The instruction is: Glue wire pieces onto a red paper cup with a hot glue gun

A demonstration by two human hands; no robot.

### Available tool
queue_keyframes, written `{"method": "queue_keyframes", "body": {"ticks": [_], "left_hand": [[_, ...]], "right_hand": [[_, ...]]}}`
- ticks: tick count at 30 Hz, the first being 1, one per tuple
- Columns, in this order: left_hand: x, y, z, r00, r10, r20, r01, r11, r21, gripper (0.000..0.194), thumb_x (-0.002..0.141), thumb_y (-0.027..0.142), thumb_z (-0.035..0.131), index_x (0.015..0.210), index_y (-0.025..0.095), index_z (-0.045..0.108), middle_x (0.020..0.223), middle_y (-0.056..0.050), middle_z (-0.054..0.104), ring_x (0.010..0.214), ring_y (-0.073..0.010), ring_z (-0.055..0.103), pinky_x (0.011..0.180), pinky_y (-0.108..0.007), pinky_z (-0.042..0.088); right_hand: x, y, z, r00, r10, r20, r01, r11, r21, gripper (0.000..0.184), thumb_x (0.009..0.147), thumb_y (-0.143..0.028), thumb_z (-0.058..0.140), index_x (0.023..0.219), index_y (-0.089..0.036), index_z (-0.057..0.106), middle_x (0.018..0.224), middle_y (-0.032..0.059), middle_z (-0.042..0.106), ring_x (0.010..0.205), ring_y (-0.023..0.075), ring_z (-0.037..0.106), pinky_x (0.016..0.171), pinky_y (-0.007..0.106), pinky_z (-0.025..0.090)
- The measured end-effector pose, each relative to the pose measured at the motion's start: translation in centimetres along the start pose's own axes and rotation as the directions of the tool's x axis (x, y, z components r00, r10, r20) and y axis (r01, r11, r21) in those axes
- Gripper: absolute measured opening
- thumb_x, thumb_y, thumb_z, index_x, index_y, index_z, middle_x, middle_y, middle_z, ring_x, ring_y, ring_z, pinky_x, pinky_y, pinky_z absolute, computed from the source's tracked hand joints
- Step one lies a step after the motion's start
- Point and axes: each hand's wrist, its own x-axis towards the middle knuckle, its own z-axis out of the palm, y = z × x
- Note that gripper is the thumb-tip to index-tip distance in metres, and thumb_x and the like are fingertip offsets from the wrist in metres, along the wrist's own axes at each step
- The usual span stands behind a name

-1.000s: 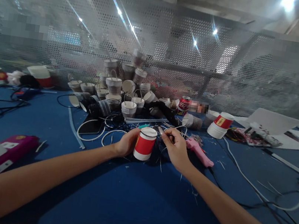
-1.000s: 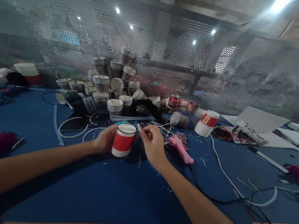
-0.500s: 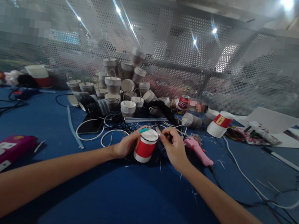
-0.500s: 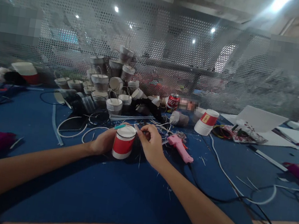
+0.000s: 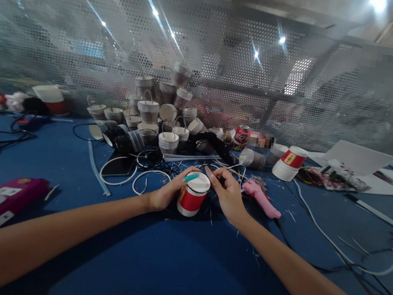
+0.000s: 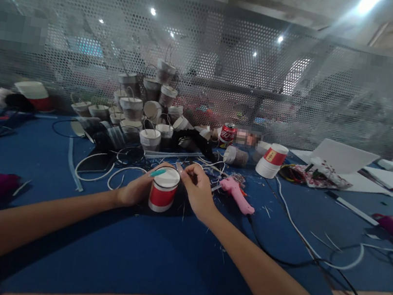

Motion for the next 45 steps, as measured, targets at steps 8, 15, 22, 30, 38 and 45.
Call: {"method": "queue_keyframes", "body": {"ticks": [8, 15, 22, 30, 38, 45], "left_hand": [[-0.2, 0.3, 0.3, 0.999, -0.011, -0.030, 0.013, 0.997, 0.077, 0.037, 0.078, 0.039, 0.054, 0.111, 0.020, 0.052, 0.111, -0.005, 0.056, 0.109, -0.0238, 0.048, 0.097, -0.037, 0.031], [0.0, 0.9, 0.9, 0.998, -0.053, -0.029, 0.055, 0.996, 0.068, 0.038, 0.073, 0.039, 0.059, 0.105, 0.019, 0.054, 0.105, -0.005, 0.058, 0.104, -0.0239, 0.051, 0.094, -0.036, 0.033], [0.2, 0.1, 0.3, 0.991, -0.020, -0.131, 0.021, 1.000, 0.007, 0.033, 0.079, 0.042, 0.055, 0.105, 0.021, 0.052, 0.106, -0.004, 0.059, 0.105, -0.0244, 0.052, 0.094, -0.037, 0.035], [0.5, 0.2, 0.5, 0.950, 0.006, -0.313, 0.031, 0.993, 0.114, 0.033, 0.082, 0.040, 0.051, 0.110, 0.023, 0.043, 0.114, -0.003, 0.051, 0.115, -0.0205, 0.043, 0.101, -0.036, 0.029], [0.7, -0.3, -0.5, 0.950, 0.047, -0.309, 0.035, 0.966, 0.257, 0.043, 0.084, 0.045, 0.045, 0.120, 0.023, 0.039, 0.129, -0.006, 0.042, 0.126, -0.0218, 0.034, 0.105, -0.035, 0.024], [1.0, -0.4, -0.6, 0.938, 0.068, -0.340, -0.021, 0.990, 0.140, 0.034, 0.083, 0.045, 0.048, 0.106, 0.021, 0.053, 0.118, -0.007, 0.056, 0.111, -0.0211, 0.051, 0.097, -0.036, 0.036]], "right_hand": [[0.1, -0.1, 0.3, 0.993, 0.114, -0.006, -0.113, 0.989, 0.098, 0.027, 0.074, -0.043, 0.059, 0.069, -0.021, 0.045, 0.061, -0.0063, 0.037, 0.054, 0.0091, 0.032, 0.051, 0.023, 0.026], [0.2, 0.6, 0.3, 0.977, 0.199, -0.075, -0.188, 0.973, 0.131, 0.040, 0.076, -0.062, 0.045, 0.071, -0.022, 0.046, 0.059, -0.0047, 0.037, 0.052, 0.0112, 0.035, 0.050, 0.026, 0.031], [-0.1, -0.1, -0.4, 0.986, -0.022, -0.167, 0.001, 0.992, -0.127, 0.037, 0.084, -0.058, 0.036, 0.093, -0.023, 0.046, 0.093, 0.0044, 0.050, 0.084, 0.0164, 0.050, 0.080, 0.034, 0.043], [-1.5, -0.7, 0.2, 0.975, -0.197, 0.101, 0.220, 0.904, -0.366, 0.047, 0.091, -0.044, 0.028, 0.137, -0.030, 0.025, 0.145, 0.0026, 0.026, 0.135, 0.0192, 0.018, 0.110, 0.047, 0.015], [-1.4, 1.0, 1.0, 0.978, -0.019, 0.207, 0.060, 0.979, -0.194, 0.090, 0.077, -0.043, 0.058, 0.142, -0.022, -0.001, 0.146, 0.0124, 0.025, 0.133, 0.0228, 0.026, 0.107, 0.046, 0.026], [-0.5, 1.4, 0.5, 0.999, -0.003, -0.039, -0.007, 0.966, -0.257, 0.076, 0.060, -0.031, 0.074, 0.124, -0.018, 0.036, 0.123, 0.0140, 0.052, 0.113, 0.0268, 0.051, 0.098, 0.046, 0.038]]}}
